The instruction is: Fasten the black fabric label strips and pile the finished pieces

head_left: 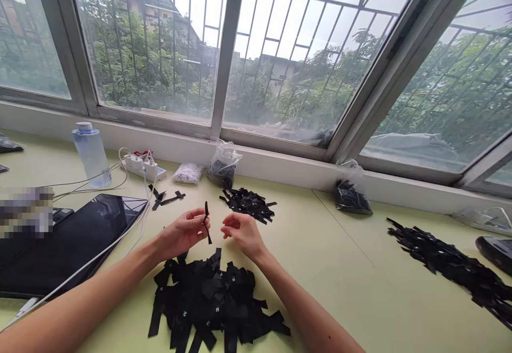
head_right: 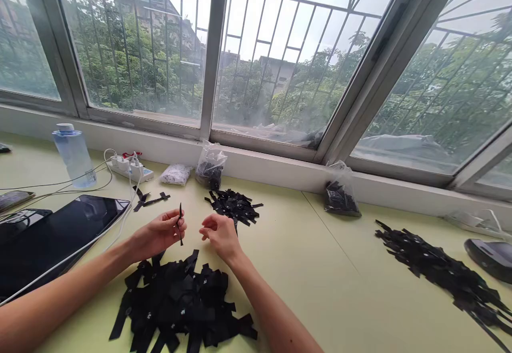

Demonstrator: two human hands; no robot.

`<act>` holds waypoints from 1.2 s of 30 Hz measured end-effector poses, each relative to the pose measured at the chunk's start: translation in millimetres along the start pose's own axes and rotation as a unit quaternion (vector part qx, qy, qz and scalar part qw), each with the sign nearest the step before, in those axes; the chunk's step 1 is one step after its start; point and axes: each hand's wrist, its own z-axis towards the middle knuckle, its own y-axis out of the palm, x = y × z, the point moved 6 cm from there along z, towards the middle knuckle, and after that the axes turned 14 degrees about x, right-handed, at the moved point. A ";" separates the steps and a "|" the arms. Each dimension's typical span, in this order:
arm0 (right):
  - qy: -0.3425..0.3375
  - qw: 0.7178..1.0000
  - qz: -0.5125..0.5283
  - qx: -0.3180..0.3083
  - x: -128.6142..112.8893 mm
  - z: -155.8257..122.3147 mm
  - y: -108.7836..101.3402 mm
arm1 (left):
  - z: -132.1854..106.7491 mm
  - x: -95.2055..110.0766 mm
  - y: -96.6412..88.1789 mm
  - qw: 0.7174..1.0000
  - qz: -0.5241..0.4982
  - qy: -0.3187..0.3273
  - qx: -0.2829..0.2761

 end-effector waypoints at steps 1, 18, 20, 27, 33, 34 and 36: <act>0.022 0.998 0.053 -0.004 -3.6 -0.4 1.4 | 0.1 -0.7 1.0 1.000 0.016 0.005 -0.002; 0.106 0.966 0.202 0.117 -28.8 -17.0 7.0 | -1.6 -5.0 9.2 0.972 0.214 0.097 -0.009; 0.109 0.965 0.201 0.127 -29.8 -18.4 6.3 | -2.1 -4.4 9.7 0.969 0.226 0.104 -0.008; 0.112 0.967 0.186 0.135 -33.1 -23.2 6.1 | -4.2 -1.9 12.8 0.959 0.257 0.123 -0.001; 0.110 0.965 0.197 0.135 -34.0 -23.9 7.7 | -3.6 0.5 11.6 0.944 0.289 0.157 0.017; 0.112 0.965 0.195 0.137 -33.9 -24.2 7.7 | -4.1 1.1 12.0 0.941 0.296 0.165 0.020; 0.116 0.965 0.188 0.139 -34.1 -24.9 7.4 | -5.6 3.1 12.8 0.933 0.308 0.182 0.029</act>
